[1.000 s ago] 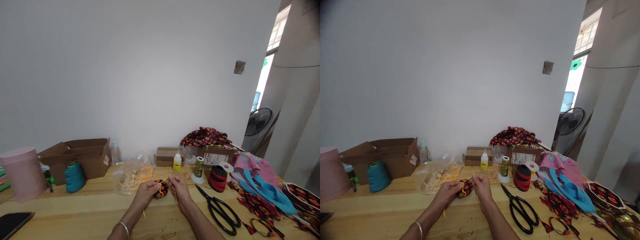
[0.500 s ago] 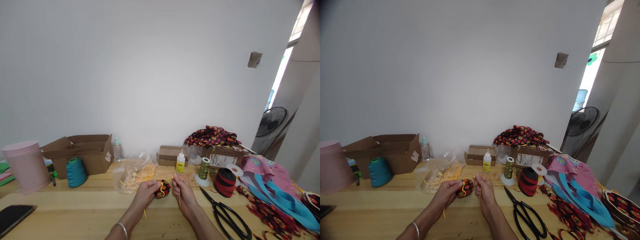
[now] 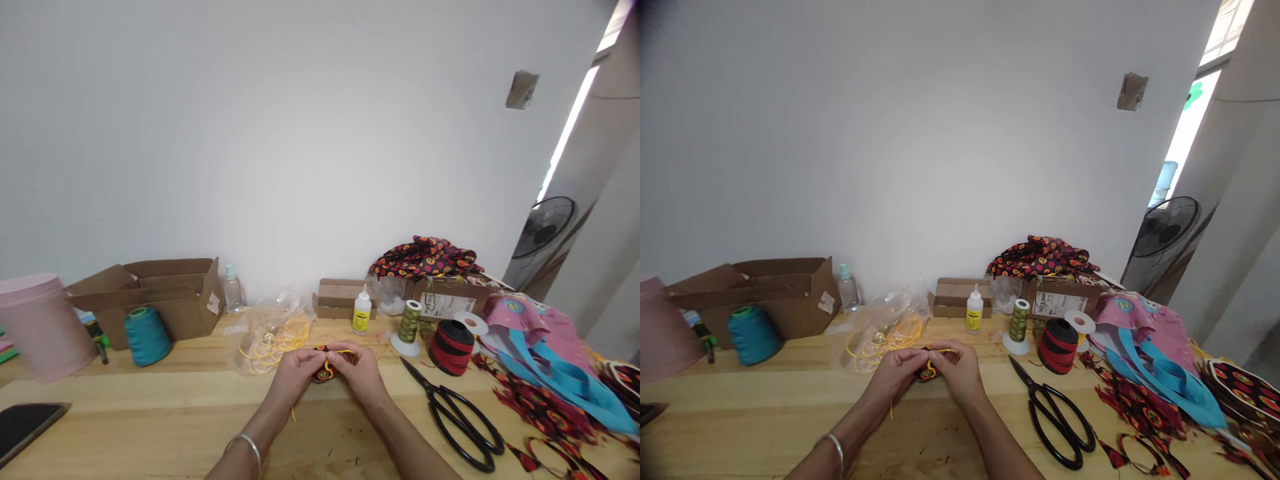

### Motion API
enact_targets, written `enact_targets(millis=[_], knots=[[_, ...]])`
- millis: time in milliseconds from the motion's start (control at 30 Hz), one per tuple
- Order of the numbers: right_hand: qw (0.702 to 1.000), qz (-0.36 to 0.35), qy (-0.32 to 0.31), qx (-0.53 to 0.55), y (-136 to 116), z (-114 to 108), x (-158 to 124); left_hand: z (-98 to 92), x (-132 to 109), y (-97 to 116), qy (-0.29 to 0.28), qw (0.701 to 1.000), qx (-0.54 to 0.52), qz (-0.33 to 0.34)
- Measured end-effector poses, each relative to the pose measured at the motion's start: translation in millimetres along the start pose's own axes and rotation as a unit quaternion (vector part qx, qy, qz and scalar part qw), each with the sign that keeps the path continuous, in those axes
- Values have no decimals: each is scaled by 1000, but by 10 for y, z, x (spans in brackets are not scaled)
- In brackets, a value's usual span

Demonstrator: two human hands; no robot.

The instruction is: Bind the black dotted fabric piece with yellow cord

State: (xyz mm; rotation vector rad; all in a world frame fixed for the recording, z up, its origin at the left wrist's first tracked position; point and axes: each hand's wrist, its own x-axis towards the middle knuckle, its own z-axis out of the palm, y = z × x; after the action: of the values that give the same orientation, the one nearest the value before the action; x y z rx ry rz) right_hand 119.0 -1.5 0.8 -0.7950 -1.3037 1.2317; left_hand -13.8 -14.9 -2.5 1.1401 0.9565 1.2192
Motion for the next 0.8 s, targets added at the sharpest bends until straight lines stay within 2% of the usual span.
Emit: enact_targets(millis=[167, 433, 633, 800], knots=[[996, -45, 18, -77, -5, -5, -9, 30, -9, 35, 17, 1000, 21, -9], [998, -51, 22, -37, -12, -22, -4, 104, 23, 24, 61, 998, 9, -8], [999, -12, 37, 22, -9, -32, -2, 138, -6, 70, 13, 998, -52, -11], [999, 3, 49, 12, 29, -47, 15, 120, -5, 79, 10, 999, -31, -21]])
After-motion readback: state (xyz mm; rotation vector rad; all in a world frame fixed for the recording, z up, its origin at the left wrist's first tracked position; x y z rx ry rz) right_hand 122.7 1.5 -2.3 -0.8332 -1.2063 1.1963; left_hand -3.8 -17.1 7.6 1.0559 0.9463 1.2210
